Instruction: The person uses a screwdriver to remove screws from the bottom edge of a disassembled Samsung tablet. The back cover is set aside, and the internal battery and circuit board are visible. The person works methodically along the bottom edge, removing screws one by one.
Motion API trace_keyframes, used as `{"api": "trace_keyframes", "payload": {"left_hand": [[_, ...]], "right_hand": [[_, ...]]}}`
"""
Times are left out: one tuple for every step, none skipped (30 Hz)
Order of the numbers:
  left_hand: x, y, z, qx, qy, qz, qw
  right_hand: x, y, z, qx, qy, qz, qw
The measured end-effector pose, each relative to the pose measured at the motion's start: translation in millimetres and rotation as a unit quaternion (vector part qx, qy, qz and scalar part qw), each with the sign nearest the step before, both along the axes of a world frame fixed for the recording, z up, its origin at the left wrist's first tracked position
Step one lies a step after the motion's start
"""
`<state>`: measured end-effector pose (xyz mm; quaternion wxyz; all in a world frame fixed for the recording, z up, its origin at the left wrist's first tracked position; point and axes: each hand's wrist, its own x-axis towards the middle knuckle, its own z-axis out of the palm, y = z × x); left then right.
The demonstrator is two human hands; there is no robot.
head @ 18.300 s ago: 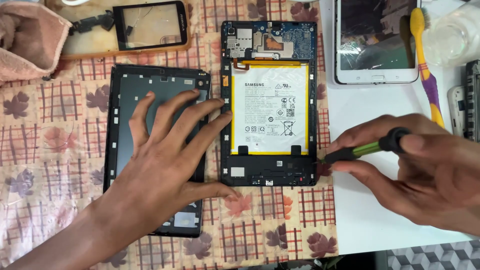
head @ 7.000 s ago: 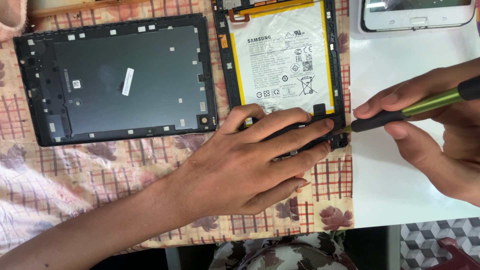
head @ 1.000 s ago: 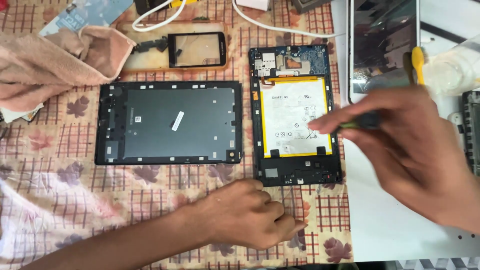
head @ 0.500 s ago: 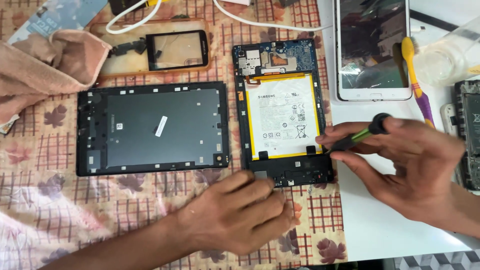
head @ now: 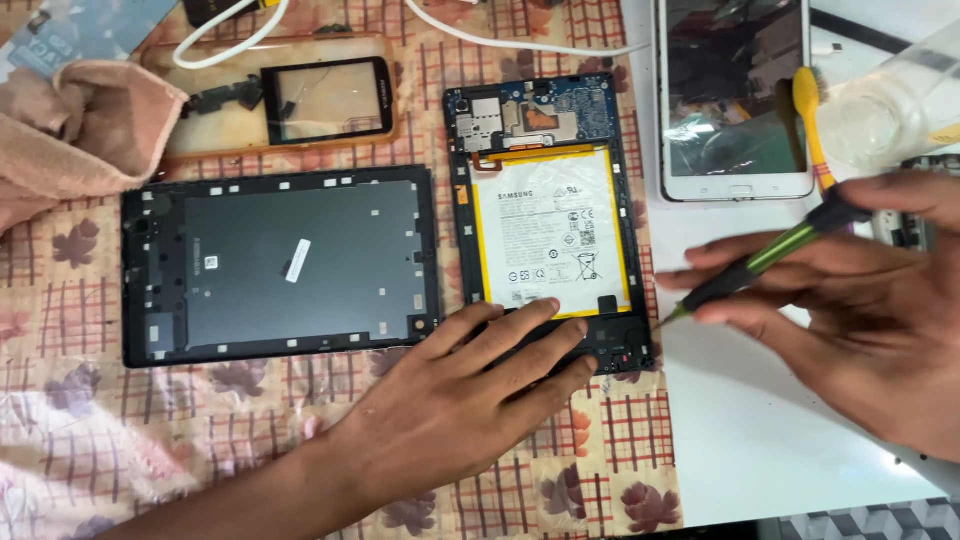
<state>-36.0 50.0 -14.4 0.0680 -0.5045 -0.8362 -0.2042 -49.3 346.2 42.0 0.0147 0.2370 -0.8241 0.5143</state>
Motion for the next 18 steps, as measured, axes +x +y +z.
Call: {"api": "trace_keyframes", "payload": {"left_hand": [[0,1,1,0.002,-0.024,-0.003,1.0],[-1,1,2,0.003,-0.048,-0.006,0.999],[-1,2,3,0.004,-0.073,-0.009,0.997],[-1,2,3,0.002,-0.072,-0.007,0.997],[-1,3,2,0.0,-0.07,-0.004,0.998],[-1,3,2,-0.003,-0.069,-0.001,0.998],[0,4,1,-0.004,-0.065,0.001,0.998],[0,4,0,-0.006,-0.062,0.002,0.998],[1,4,0,-0.008,-0.058,0.005,0.998],[1,4,-1,-0.005,-0.058,0.002,0.998],[1,4,-2,-0.001,-0.057,0.001,0.998],[2,4,-3,0.003,-0.058,0.0,0.998],[3,3,-3,0.003,-0.058,-0.001,0.998],[3,2,-3,0.003,-0.057,-0.001,0.998],[3,2,-3,0.004,-0.056,-0.002,0.998],[4,1,-3,0.005,-0.058,-0.003,0.998],[4,2,-3,0.008,-0.06,-0.005,0.998],[4,2,-3,0.01,-0.062,-0.007,0.998]], "right_hand": [[0,0,1,0.038,0.031,0.004,0.999],[1,-1,1,0.076,0.061,0.008,0.995],[1,-1,1,0.113,0.091,0.012,0.989],[2,-2,0,0.102,0.089,0.005,0.991],[3,-3,-2,0.09,0.087,-0.003,0.992],[4,-4,-4,0.077,0.085,-0.011,0.993],[5,-3,-5,0.067,0.101,0.005,0.993],[5,-2,-7,0.056,0.117,0.021,0.991],[5,-1,-8,0.044,0.133,0.038,0.989],[7,0,-9,0.043,0.122,0.031,0.991],[8,0,-9,0.041,0.111,0.025,0.993],[10,0,-9,0.039,0.1,0.02,0.994],[10,0,-10,0.047,0.109,0.022,0.993],[10,0,-11,0.054,0.119,0.024,0.991],[10,0,-12,0.061,0.129,0.025,0.989],[10,0,-13,0.06,0.127,0.033,0.99],[10,0,-14,0.06,0.126,0.039,0.989],[9,0,-14,0.059,0.125,0.046,0.989]]}}
